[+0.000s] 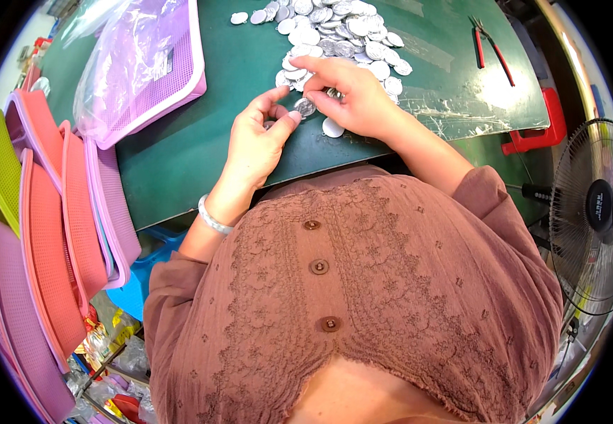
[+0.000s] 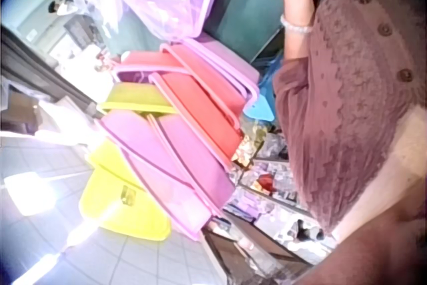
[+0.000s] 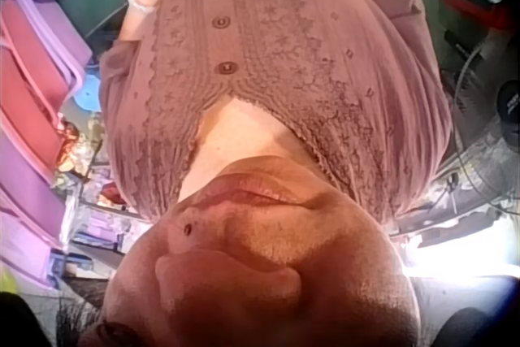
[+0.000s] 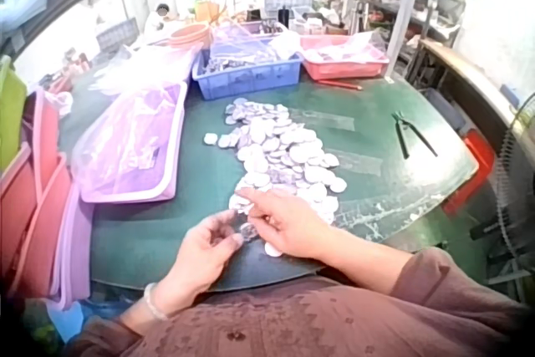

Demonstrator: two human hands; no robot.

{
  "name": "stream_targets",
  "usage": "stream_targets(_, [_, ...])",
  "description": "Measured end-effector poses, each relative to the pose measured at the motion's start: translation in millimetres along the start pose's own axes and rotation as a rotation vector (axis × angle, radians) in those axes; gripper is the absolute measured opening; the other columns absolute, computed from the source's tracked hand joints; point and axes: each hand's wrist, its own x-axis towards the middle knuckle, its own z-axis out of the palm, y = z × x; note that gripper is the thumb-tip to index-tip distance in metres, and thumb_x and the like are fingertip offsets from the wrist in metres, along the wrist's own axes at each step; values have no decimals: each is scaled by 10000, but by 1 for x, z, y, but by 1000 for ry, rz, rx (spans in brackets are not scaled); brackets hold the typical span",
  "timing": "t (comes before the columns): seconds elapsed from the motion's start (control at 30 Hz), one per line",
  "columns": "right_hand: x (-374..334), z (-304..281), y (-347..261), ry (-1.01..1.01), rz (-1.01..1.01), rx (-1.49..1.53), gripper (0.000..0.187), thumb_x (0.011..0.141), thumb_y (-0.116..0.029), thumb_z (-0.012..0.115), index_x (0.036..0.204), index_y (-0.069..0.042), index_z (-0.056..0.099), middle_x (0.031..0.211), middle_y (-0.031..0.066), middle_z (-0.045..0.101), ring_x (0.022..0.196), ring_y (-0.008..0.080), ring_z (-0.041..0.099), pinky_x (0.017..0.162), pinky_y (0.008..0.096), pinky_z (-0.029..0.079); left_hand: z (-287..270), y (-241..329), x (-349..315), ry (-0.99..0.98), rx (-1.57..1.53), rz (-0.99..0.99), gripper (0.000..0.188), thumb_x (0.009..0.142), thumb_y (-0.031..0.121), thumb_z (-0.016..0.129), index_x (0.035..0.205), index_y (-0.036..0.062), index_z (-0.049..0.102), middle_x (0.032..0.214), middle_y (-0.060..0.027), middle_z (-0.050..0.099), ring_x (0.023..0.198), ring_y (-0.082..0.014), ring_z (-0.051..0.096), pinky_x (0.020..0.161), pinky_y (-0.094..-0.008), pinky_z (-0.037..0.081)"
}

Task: The person repeatedly picks up small silver discs from a table, aligns them with other discs, and places them into a purple basket. The person handles the discs one at a time, stacking them in the hand before transferring them to the basket.

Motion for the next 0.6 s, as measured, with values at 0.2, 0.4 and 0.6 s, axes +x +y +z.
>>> stream_targets(0.2, [2,-5,-11,-69,480,585,404,803,-50,548,1194,-33,447,791,10,608,723,59,520,663,215,430,-7,6,-2,-141,-293,-223,152,823,103,572,930,-4,584,740,-30,576,530,-37,425,445,-159,311])
stream_targets(0.4, [3,-17,-18,-61,624,830,421,807,-30,535,1211,-19,417,847,45,605,724,78,526,660,211,438,-11,8,-4,-153,-478,-251,150,832,101,548,926,-11,582,759,-58,582,531,-69,445,444,-183,321])
stream_targets(0.6, [1,-15,-22,-73,611,908,460,790,-17,554,1222,-13,396,872,52,601,744,86,542,677,218,446,-12,11,-5,-142,-504,-243,146,834,88,535,926,-16,581,761,-67,581,532,-74,449,447,-187,331])
